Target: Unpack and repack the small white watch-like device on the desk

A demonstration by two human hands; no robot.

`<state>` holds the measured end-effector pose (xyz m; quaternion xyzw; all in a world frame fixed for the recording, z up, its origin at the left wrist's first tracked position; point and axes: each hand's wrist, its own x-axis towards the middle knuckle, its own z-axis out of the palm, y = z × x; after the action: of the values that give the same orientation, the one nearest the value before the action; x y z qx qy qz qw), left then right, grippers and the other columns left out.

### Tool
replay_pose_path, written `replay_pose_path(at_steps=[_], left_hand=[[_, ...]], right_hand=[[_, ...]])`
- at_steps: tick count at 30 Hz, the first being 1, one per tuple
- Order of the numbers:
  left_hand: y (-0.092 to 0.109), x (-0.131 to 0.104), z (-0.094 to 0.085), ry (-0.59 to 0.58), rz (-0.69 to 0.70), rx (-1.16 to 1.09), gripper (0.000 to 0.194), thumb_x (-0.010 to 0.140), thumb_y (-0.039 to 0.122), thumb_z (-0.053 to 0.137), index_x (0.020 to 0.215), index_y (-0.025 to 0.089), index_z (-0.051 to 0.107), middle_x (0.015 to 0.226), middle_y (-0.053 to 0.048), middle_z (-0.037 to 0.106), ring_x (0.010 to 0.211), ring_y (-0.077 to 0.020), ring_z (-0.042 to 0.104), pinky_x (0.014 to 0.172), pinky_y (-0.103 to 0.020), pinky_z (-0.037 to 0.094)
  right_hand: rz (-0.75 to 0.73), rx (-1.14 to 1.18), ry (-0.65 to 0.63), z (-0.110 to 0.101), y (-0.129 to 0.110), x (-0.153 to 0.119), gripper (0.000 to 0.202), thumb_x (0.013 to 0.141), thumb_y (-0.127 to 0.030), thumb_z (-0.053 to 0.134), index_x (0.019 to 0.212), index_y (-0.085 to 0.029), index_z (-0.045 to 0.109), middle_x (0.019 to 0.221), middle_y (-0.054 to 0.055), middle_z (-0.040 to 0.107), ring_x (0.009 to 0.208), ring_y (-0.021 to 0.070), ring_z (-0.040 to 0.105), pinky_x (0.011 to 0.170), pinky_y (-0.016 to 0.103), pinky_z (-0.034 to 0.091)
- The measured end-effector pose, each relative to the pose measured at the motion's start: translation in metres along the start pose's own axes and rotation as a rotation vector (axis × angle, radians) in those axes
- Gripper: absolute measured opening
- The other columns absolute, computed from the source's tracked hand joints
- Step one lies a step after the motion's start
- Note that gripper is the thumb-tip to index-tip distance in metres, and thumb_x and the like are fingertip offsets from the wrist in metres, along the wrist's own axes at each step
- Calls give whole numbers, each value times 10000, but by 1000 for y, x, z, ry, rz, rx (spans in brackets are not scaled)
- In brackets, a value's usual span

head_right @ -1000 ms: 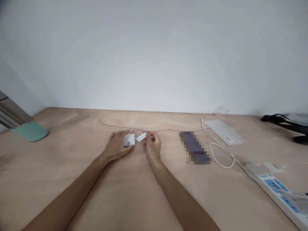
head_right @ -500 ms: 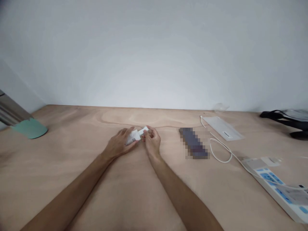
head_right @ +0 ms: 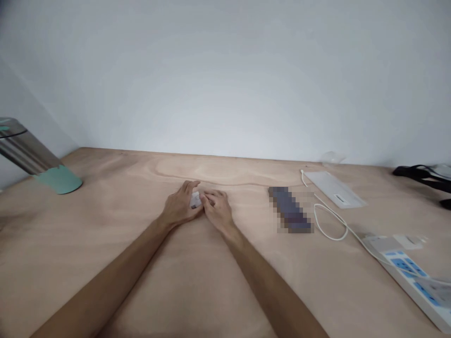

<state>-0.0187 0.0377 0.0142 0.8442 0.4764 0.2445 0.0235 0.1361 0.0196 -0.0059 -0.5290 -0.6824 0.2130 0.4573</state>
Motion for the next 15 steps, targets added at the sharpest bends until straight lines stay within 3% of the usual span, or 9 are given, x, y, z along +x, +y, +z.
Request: replay_pose_path(at_steps=[10,15], left_hand=[[2,1,-3,-22,-2,20,451,846,426,485,1246,228,417,1222,-64,544,1101,-209,562,759,-331,524],[3,0,-3,15,-38,34,337,872,451,449,1109,211,454,1125,-55,567,1017,-204,578,710,-328,485]], right_hand=[[-28,-36,-116,0,5,2,324,920,-366,480,806,-191,728,963,24,686,958,160,579,946,314,326],[4,-9,-85,-3,1,3,438,936,-388,418,644,-144,635,702,30,632,690,133,557,727,266,391]])
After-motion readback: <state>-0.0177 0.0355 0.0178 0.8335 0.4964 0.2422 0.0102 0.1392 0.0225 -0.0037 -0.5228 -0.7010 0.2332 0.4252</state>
